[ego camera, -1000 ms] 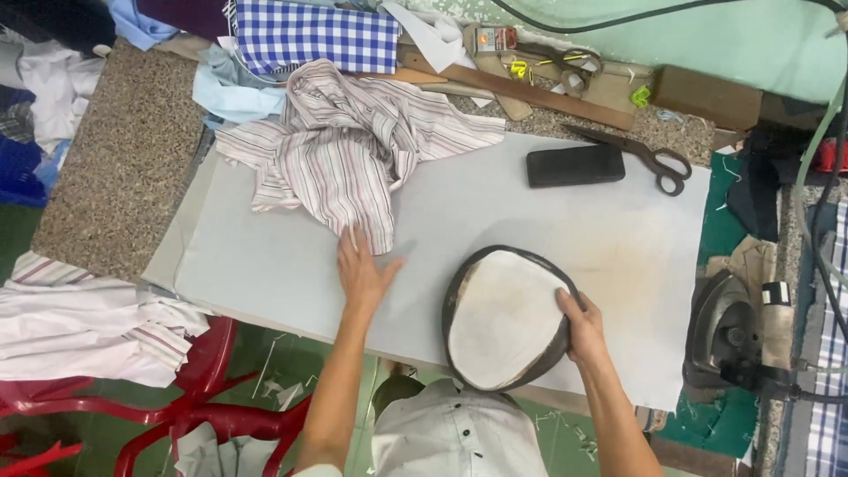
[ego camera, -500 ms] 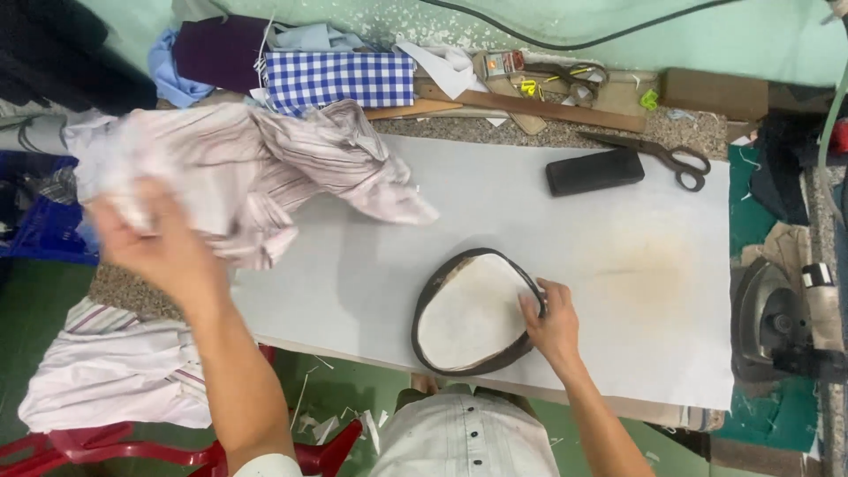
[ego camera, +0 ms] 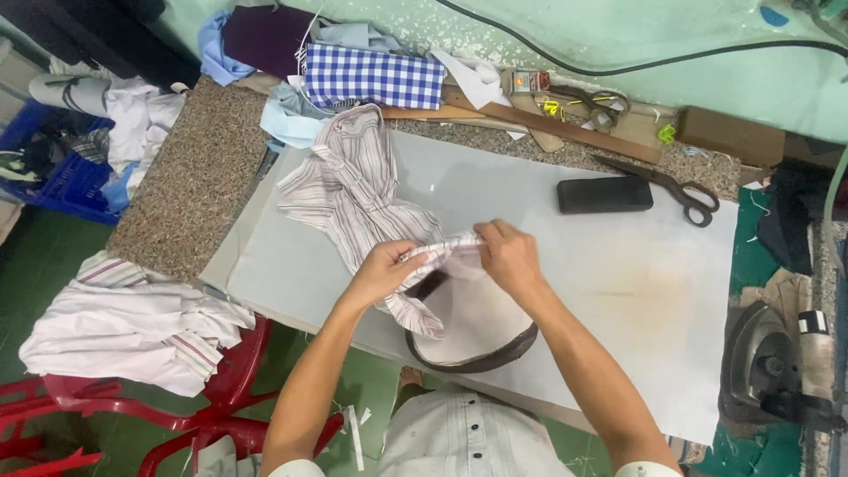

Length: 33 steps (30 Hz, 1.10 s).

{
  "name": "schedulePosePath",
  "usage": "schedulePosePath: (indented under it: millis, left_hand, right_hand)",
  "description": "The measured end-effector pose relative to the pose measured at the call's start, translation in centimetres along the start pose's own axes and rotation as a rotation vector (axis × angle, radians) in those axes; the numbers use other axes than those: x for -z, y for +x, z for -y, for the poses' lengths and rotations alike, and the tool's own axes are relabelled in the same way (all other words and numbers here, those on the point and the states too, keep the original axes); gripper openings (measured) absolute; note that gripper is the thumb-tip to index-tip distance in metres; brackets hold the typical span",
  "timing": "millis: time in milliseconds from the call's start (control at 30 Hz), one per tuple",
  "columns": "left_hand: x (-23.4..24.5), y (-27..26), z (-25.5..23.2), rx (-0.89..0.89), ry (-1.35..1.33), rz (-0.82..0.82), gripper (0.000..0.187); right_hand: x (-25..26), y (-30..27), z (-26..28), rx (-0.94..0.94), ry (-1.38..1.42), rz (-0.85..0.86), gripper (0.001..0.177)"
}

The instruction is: The person irons a light green shirt on a white ironing board, then moves to a red chair to pick up a striped shirt. They place the striped shirt on the board, use a small ironing cushion to press the collar, and continue ironing the body of the shirt with a steam iron.

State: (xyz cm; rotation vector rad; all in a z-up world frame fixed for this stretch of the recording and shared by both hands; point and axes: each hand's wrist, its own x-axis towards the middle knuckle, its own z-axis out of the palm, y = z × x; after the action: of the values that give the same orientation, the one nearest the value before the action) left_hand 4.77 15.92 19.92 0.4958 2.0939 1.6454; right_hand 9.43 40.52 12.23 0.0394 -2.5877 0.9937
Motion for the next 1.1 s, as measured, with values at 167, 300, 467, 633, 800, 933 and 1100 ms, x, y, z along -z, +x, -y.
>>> schedulePosePath:
  millis: [167,300,467,633,800,933,1100]
  left_hand:
    - [6.0,0.7,1.6,-0.094,0.722,-0.022,0.044]
    - [13.6,5.7,-1.8,-0.297,1.393,-0.622,0.021]
    - [13.6,2.6,-11.1,-0.862,1.48,-1.27,0.021]
    - [6.0,0.1,9.6,-0.702,1.081,-0.587,0.027]
    - [1.3,-1.3,21.5,-0.205,0.858,-0.21,0.042]
    - [0.8,-2.1,21.6,-0.146,0.723,-0.136,0.028]
    - [0.6,-1.9,16.1,-0.135,0.607,-0.191,0.018]
  right_hand:
    - [-0.4,5.7,-3.1,0.337,-0.694,-0.27,0.007]
    - [3.2,14.3,-0.4,0.396,-0.825,-0.437,0.015]
    - [12.2,17.9,6.3,0.399,-0.534,-0.69,0.065]
    - [9.9,8.3,2.0,-0.254,-0.257,-0.254,0.066]
    - [3.3,-6.0,-3.3,-0.865,-0.043,0.494,0.085]
    - [3.3,-10.1,-0.1,-1.131,0.291,0.386,0.106]
    - [1.9,-16.1,-4.1,-1.258,0.509,0.082,0.089]
